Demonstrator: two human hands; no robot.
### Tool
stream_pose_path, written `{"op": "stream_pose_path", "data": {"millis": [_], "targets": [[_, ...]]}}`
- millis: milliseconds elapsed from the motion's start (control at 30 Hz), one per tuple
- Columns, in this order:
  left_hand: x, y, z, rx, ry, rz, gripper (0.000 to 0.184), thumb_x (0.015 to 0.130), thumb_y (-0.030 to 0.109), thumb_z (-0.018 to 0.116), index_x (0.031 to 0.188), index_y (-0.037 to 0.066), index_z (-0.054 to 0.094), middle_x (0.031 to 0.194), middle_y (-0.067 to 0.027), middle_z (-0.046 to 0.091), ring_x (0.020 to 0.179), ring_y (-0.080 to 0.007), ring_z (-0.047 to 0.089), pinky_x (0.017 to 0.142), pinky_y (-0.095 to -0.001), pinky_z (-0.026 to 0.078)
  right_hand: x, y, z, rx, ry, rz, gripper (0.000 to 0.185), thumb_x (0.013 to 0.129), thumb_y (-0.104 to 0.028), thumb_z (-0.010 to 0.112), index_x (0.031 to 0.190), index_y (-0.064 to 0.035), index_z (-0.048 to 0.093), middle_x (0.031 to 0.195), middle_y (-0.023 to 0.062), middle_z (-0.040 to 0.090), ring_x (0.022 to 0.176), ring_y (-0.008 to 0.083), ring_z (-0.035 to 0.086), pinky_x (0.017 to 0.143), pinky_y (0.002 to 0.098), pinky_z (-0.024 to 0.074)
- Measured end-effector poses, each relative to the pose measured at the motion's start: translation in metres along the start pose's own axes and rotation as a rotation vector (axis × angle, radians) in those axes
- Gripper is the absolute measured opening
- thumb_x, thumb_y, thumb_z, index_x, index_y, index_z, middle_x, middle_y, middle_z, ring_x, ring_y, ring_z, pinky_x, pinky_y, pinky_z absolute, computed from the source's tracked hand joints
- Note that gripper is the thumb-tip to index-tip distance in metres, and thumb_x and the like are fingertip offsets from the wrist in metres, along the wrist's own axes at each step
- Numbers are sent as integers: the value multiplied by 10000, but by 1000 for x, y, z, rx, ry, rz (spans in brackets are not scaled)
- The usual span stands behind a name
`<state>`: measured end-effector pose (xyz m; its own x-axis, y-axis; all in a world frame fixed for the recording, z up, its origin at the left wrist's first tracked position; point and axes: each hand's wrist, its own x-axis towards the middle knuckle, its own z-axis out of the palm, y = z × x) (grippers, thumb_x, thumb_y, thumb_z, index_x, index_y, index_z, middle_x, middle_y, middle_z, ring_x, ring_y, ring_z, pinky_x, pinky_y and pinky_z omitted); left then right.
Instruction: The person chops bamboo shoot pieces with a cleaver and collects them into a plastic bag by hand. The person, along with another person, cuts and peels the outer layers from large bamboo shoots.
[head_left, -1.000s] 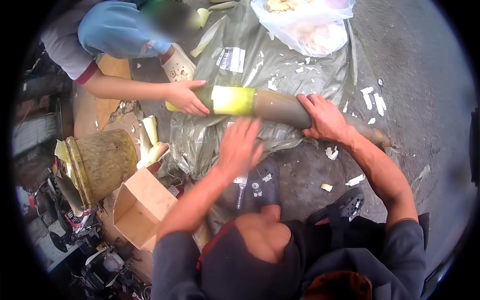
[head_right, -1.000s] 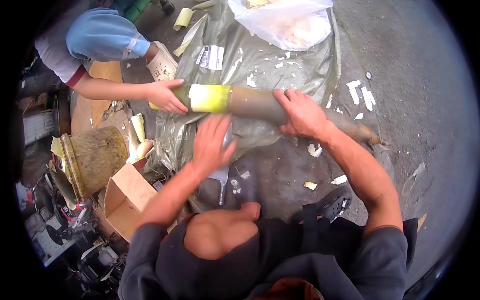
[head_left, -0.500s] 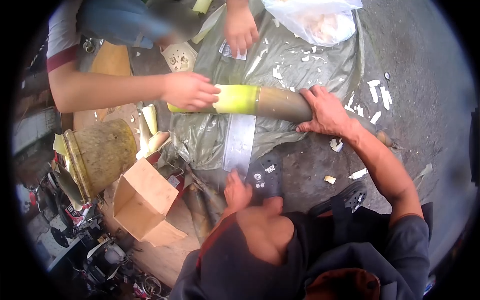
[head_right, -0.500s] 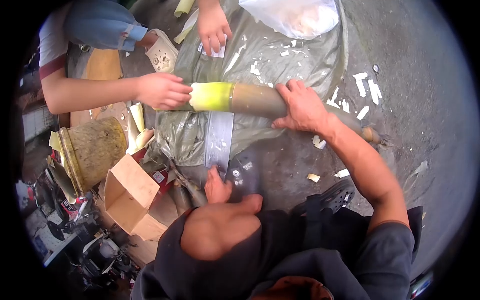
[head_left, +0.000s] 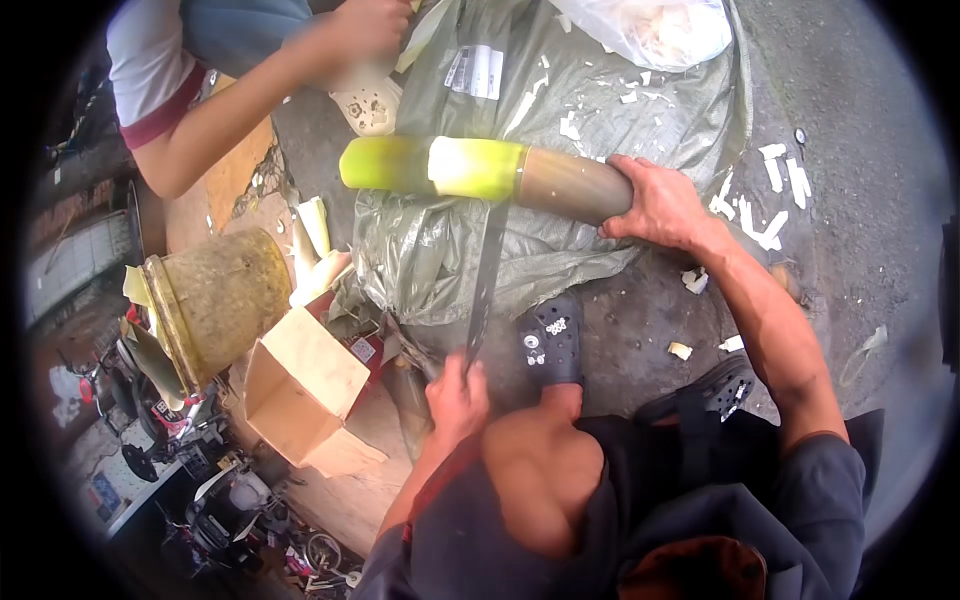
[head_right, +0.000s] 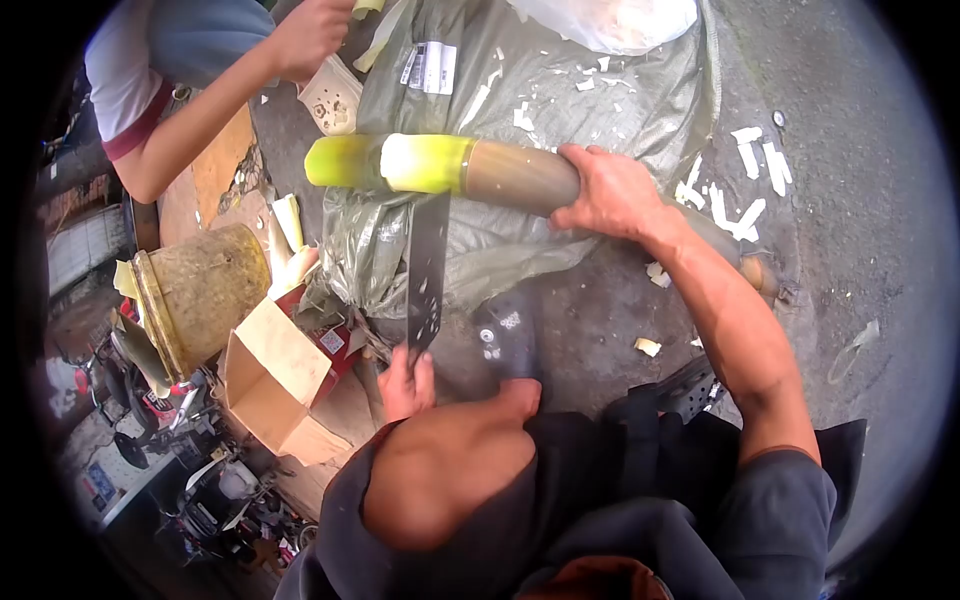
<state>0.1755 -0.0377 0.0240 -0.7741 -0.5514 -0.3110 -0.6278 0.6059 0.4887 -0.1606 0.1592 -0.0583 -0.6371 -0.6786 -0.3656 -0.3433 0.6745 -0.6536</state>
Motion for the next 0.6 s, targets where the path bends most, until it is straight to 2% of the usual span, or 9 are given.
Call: {"op": "stream_pose_path", "data": {"millis": [33, 133, 267, 367, 467, 600], "targets": [[14, 8, 5, -26, 22, 53, 203, 947, 81, 625, 1136, 6, 625, 709, -208, 643, 629, -406, 652, 572, -456, 506, 3, 2, -1, 20, -24, 5, 800, 642, -418, 829, 1326, -84, 582, 1129, 205, 660, 1049, 398, 658, 919, 467, 528], [38, 24, 9, 5, 35, 152, 213, 949, 87, 615, 1146, 7, 616, 706, -229, 642, 619, -433, 638, 556, -491, 487, 4, 1, -1, 9, -43, 16, 805, 641, -436, 831, 1323, -84, 585, 1131, 205, 664, 1053, 396, 659, 924, 465, 530], [46, 33, 8, 45, 5, 157, 188, 949, 87, 603, 1119, 8, 604, 699, -243, 636, 621, -453, 628, 545, -523, 468, -1, -4, 0, -15, -45, 28, 802, 644, -452, 825, 1320, -92, 586, 1125, 206, 668, 1045, 396, 664, 920, 466, 533], [44, 30, 7, 76, -8, 141, 174, 949, 94, 596, 1099, 7, 593, 681, -244, 632, 616, -460, 628, 550, -537, 470, -1, -8, 2, -24, -83, 53, 904, 613, -440, 871, 1384, -80, 563, 1166, 209, 662, 1053, 404, 657, 919, 457, 525], [48, 43, -1, 136, -68, 76, 197, 955, 125, 585, 1102, -7, 584, 680, -260, 637, 634, -482, 632, 579, -570, 478, -2, -7, 1, -25, -74, 34, 784, 655, -450, 813, 1310, -89, 580, 1110, 214, 662, 1007, 406, 672, 886, 486, 543], [61, 52, -6, 210, -155, 17, 279, 964, 166, 566, 1146, -46, 578, 718, -307, 651, 680, -528, 639, 647, -618, 491, -5, -6, 3, -30, -40, 8, 766, 663, -424, 814, 1303, -84, 565, 1076, 228, 651, 974, 421, 673, 864, 495, 547]]}}
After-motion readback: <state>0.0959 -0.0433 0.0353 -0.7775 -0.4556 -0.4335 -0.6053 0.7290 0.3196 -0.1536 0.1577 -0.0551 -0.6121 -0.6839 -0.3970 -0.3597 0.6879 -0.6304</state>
